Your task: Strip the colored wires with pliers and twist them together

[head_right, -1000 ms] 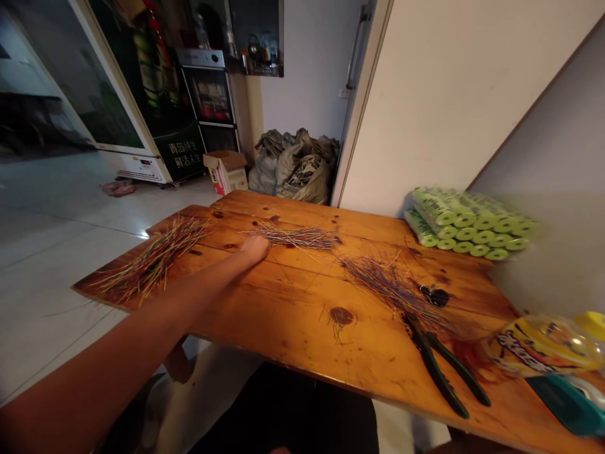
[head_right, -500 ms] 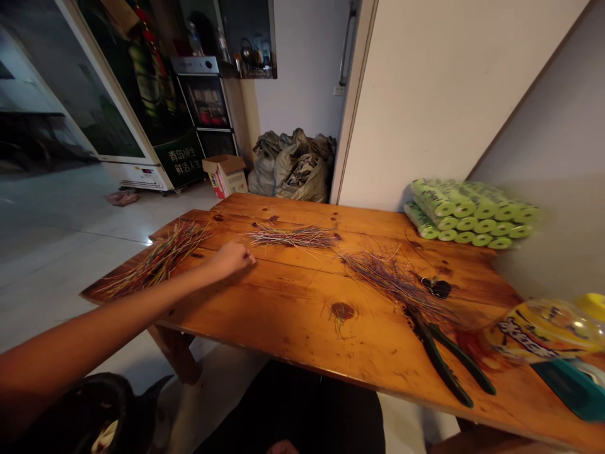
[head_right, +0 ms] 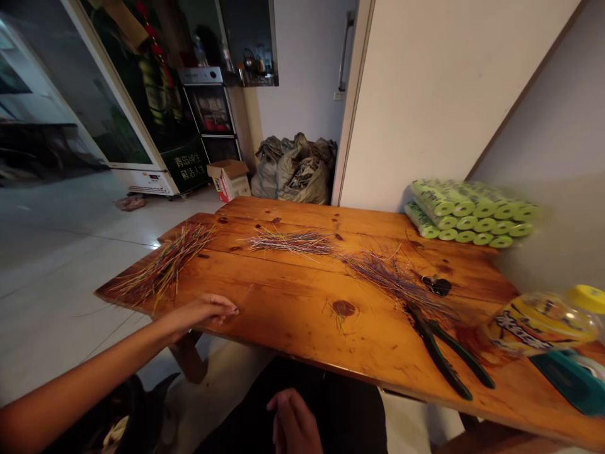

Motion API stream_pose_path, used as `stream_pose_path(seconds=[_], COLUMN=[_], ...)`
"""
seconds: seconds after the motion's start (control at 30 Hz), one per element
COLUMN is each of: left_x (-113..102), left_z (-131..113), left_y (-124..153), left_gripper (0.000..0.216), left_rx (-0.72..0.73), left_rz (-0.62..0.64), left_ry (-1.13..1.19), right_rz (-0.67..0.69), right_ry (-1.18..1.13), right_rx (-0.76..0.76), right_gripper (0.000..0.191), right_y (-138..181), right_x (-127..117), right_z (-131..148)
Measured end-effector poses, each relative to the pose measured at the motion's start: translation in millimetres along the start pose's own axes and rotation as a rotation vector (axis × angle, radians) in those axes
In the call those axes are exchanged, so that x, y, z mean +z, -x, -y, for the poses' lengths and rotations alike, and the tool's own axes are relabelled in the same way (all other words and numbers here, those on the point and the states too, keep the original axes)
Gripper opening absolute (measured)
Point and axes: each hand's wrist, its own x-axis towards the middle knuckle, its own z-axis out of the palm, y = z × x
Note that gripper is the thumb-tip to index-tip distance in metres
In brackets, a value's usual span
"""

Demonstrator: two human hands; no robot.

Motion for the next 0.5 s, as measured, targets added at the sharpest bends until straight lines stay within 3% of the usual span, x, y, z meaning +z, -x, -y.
stream_pose_path(seconds=[0.13, 0.23, 0.37, 0.5], left_x=[25, 46, 68, 80], left_z=[-1, -5, -12, -11], left_y=[30, 45, 55, 60], left_gripper=[0.026, 0.025, 0.022, 0.023], left_rx=[-0.038, -0.041, -0.100, -0.154], left_rz=[0.165, 0.273, 0.312, 0.362], left_ry=[0.266, 0.328, 0.374, 0.394], right_rz=[-0.036, -0.049, -0.018, 0.055], right_ry=[-0.022, -0.117, -0.213, -0.094], right_rx=[-0.201, -0.249, -0.261, -0.331], right_gripper=[0.048, 0.051, 0.057, 0.039], right_y=[-16, -31, -39, -32], right_x=[11, 21, 30, 29], right_z=[29, 46, 71, 91])
